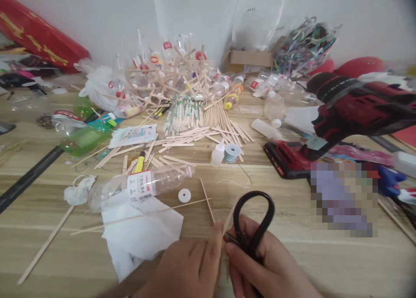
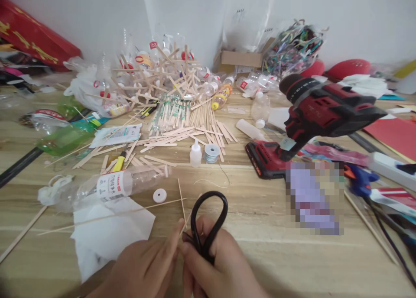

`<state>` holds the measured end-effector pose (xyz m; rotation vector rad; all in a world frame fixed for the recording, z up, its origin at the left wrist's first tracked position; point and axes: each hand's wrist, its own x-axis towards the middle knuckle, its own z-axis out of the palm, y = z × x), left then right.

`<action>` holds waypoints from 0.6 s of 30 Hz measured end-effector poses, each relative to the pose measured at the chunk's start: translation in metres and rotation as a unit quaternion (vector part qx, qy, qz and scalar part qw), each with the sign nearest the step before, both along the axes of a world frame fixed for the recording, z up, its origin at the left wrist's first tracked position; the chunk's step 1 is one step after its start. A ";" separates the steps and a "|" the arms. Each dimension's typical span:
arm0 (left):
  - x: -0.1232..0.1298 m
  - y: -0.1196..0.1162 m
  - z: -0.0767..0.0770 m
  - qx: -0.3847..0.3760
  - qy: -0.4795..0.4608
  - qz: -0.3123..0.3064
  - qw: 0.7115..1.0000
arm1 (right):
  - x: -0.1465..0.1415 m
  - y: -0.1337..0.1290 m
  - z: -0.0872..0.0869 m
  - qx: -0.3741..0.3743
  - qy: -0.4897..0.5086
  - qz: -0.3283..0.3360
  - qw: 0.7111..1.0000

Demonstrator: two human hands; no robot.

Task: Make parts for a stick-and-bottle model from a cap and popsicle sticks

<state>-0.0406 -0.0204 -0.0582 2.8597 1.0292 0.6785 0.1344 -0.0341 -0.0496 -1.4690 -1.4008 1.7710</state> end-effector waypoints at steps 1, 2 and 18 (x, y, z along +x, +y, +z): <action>0.000 0.000 0.000 -0.001 -0.002 -0.002 1.000 | 0.000 0.000 0.000 -0.019 0.009 0.002 1.000; 0.000 0.000 0.001 -0.007 -0.006 -0.006 1.000 | 0.001 0.000 0.000 0.007 -0.008 0.007 1.000; -0.006 0.002 0.005 -0.245 -0.072 0.015 0.967 | 0.018 0.015 0.009 0.646 -0.404 0.190 0.619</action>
